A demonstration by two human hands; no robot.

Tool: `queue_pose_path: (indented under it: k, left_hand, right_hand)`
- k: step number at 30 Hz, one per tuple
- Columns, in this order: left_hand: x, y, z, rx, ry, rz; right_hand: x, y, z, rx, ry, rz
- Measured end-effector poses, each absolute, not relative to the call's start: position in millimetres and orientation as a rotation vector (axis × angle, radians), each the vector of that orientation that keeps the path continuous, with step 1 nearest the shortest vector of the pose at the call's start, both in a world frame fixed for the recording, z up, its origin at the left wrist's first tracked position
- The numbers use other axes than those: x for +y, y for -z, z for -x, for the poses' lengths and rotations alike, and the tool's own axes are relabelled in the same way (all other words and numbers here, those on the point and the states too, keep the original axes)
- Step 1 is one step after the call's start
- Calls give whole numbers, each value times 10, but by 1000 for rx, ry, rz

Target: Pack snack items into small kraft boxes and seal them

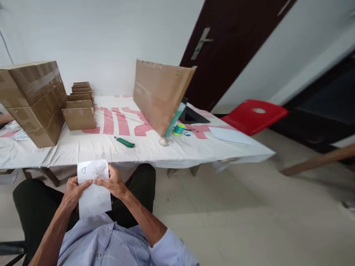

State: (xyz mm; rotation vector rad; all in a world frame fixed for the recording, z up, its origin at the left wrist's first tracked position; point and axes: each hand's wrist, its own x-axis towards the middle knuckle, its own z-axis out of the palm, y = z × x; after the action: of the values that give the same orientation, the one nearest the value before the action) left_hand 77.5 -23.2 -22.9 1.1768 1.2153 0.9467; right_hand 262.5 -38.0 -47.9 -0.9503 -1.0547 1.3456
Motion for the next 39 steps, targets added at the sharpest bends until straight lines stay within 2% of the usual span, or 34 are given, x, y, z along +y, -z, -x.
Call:
queue_pose_path:
  k: [10, 12, 15, 18, 26, 32, 39]
  left_hand:
    - [-151, 353, -874, 1172, -879, -969]
    - [-130, 388, -868, 1192, -902, -937]
    - [-102, 438, -842, 1202, -947, -945]
    - [-81, 477, -815, 1191, -955, -974]
    - [-81, 440, -811, 1223, -961, -989]
    - [-138, 361, -813, 1216, -993, -972]
    - [-149, 502, -780, 1147, -1000, -935]
  right_hand:
    - [-28, 838, -2878, -1229, -1104, 1133]
    - [196, 831, -3139, -1312, -858, 1262]
    - [579, 778, -3613, -1434, -298, 1646]
    - [878, 779, -3963, -1564, -94, 2069]
    - [1218, 1069, -4029, -1633, -101, 2104]
    - [1349, 1241, -3949, -1542, -109, 1958]
    - [1361, 1221, -3450, -1642, -164, 1694]
